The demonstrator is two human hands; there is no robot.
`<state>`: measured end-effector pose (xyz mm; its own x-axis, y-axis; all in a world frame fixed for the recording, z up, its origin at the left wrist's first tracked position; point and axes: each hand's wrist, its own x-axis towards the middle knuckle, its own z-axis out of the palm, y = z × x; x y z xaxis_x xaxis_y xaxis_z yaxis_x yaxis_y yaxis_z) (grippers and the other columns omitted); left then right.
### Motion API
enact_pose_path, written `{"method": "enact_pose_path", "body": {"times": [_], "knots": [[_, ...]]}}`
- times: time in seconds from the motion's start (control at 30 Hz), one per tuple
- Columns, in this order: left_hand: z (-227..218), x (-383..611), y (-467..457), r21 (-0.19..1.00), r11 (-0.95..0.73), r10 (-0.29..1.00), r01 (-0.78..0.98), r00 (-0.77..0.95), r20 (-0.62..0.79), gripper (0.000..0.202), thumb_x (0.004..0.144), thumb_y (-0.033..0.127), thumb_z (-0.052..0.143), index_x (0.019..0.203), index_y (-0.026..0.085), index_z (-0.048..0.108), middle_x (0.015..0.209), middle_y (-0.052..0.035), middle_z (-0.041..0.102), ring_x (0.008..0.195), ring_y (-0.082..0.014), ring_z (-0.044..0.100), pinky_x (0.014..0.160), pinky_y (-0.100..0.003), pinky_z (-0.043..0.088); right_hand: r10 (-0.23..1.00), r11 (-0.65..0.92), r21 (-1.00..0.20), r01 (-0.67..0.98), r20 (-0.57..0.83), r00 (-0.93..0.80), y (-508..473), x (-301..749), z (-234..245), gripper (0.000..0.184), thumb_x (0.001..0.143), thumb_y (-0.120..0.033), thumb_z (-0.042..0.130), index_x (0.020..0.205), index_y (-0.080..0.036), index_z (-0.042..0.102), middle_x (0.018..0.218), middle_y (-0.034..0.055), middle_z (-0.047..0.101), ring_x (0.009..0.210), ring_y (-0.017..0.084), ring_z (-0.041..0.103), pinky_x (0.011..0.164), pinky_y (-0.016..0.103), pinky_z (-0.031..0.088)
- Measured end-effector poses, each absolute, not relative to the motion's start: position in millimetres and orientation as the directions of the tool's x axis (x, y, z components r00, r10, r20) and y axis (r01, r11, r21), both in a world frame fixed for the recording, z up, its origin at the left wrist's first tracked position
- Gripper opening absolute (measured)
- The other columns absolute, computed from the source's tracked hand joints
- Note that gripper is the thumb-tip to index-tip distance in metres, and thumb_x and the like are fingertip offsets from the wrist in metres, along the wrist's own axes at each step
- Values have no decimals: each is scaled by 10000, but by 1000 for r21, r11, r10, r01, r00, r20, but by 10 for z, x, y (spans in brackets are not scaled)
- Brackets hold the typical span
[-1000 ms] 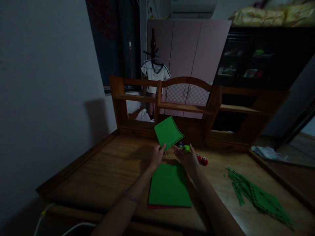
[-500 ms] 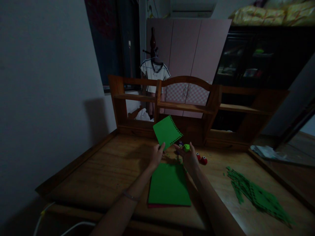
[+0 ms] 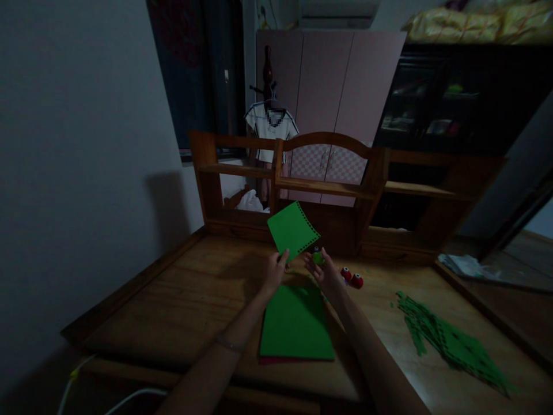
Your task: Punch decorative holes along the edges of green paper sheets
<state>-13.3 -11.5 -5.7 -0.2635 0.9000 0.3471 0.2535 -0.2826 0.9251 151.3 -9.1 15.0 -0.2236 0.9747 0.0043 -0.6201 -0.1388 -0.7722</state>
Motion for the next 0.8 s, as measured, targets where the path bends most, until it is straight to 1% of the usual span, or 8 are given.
{"method": "enact_pose_path", "body": {"times": [0.07,0.17,0.33,0.5,0.63,0.8], "knots": [[-46,-123,-122,927,-284,907,243,-247,343,479,775,577,402,608,143,517,523,-1,536,493,-123,513,507,-226,346,968,-127,-768,-628,41,-246,-118,1506,162,281,760,-410,578,959,-212,570,975,48,653,948,196,610,806,317,500],[-40,-105,-126,926,-283,911,250,-232,341,480,774,578,402,611,143,521,520,1,534,485,-121,510,503,-225,345,961,-131,-767,-628,57,-270,-141,1501,170,288,773,-435,550,934,-197,568,1009,70,644,1014,209,579,825,330,495],[-69,-107,-110,907,-279,910,315,-214,355,492,781,579,387,595,145,528,508,3,535,493,-119,515,510,-222,329,958,-125,-770,-626,70,-277,-128,1506,155,280,787,-449,521,913,-202,560,1007,69,646,1045,200,561,850,328,485],[-83,-111,-107,893,-283,906,350,-209,369,496,775,581,391,569,147,514,488,7,521,493,-114,503,512,-218,322,958,-132,-769,-625,63,-280,-110,1516,153,298,785,-450,521,951,-205,559,1041,60,636,1069,195,544,860,321,483],[-83,-91,-114,908,-272,926,319,-169,337,497,763,589,397,573,147,521,480,7,519,478,-116,502,494,-219,324,966,-119,-762,-637,60,-252,-122,1524,182,299,784,-462,515,944,-214,556,1081,57,620,1103,198,517,874,337,476],[-99,-69,-110,905,-236,944,355,-136,300,513,745,599,410,512,152,507,441,7,501,446,-115,498,494,-226,329,961,-89,-743,-664,113,-254,-132,1548,192,283,793,-461,498,950,-232,550,1108,39,609,1146,200,477,920,374,436]]}}
